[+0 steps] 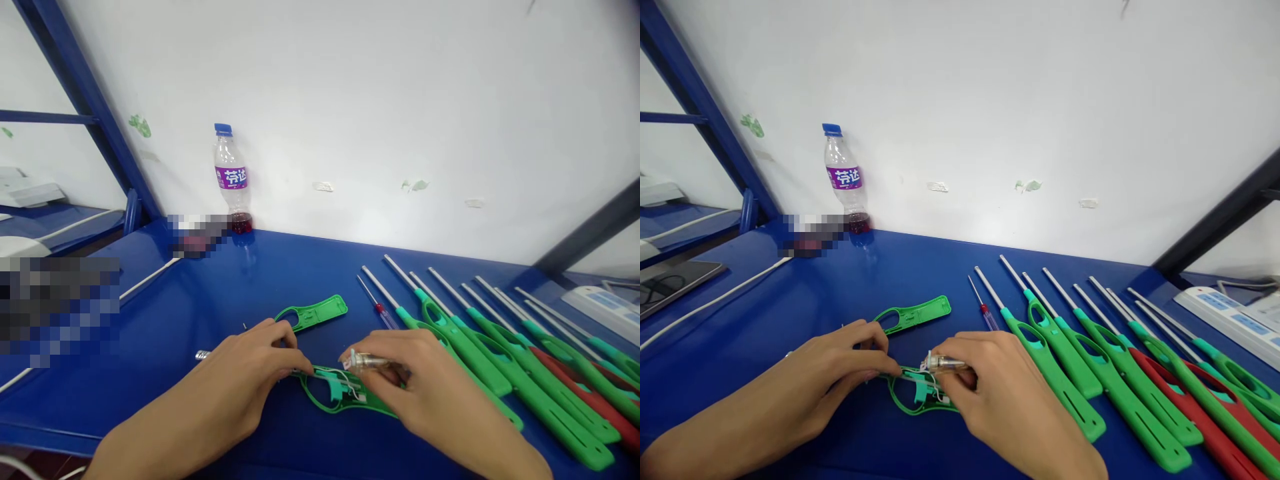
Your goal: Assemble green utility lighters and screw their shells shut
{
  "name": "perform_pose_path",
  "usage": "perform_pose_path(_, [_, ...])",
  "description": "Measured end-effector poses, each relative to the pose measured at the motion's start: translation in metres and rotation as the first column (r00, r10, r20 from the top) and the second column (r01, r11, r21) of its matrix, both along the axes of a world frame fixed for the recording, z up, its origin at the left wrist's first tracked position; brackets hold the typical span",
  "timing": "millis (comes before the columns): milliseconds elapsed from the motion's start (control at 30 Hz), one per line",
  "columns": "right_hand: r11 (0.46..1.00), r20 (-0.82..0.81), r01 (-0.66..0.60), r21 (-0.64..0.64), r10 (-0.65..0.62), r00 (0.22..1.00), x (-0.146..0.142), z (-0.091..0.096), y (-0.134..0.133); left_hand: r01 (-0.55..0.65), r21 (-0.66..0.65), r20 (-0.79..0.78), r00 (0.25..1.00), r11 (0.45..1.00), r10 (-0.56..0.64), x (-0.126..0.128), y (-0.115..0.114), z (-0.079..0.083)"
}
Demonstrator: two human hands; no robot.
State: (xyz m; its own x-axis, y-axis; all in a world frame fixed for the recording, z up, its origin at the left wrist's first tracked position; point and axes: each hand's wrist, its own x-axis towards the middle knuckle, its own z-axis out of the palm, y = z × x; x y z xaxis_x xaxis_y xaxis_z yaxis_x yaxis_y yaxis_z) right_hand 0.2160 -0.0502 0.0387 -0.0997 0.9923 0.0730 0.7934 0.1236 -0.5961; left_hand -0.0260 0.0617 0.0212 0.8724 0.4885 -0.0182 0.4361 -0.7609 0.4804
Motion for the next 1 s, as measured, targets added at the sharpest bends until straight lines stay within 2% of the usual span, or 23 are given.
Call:
perform_pose_path(200, [0.985, 0.033, 0.064, -0.159, -0.06, 0.998, 0.002, -0.004, 0.002, -0.01, 0.001, 0.016, 1.0, 1.0, 0.009, 0.001, 0.001, 0.0])
perform_pose_path(633, [0.977, 0.058, 0.075, -0.199, -0.064, 0.996, 0.006, -0.009, 0.003, -0.004, 0.03, 0.058, 0.998, 1.0, 0.002, -0.011, 0.002, -0.016])
perform_pose_path(833, [0.987, 0.051, 0.03, -0.155, -0.023, 0.998, 0.006, -0.011, 0.004, -0.018, 0.089, 0.009, 1.0, 0.996, 0.018, -0.017, 0.0, -0.013])
perform_pose_path(900, [0.991, 0.035, 0.033, -0.126, -0.028, 0.999, 0.004, -0.01, 0.004, -0.039, 0.14, 0.058, 0.998, 0.989, 0.031, -0.012, -0.006, -0.011])
perform_pose_path(1000, [0.996, 0.005, 0.025, -0.083, -0.024, 1.0, 0.001, -0.009, 0.004, -0.081, 0.234, 0.241, 0.97, 0.969, 0.023, 0.004, -0.015, -0.012])
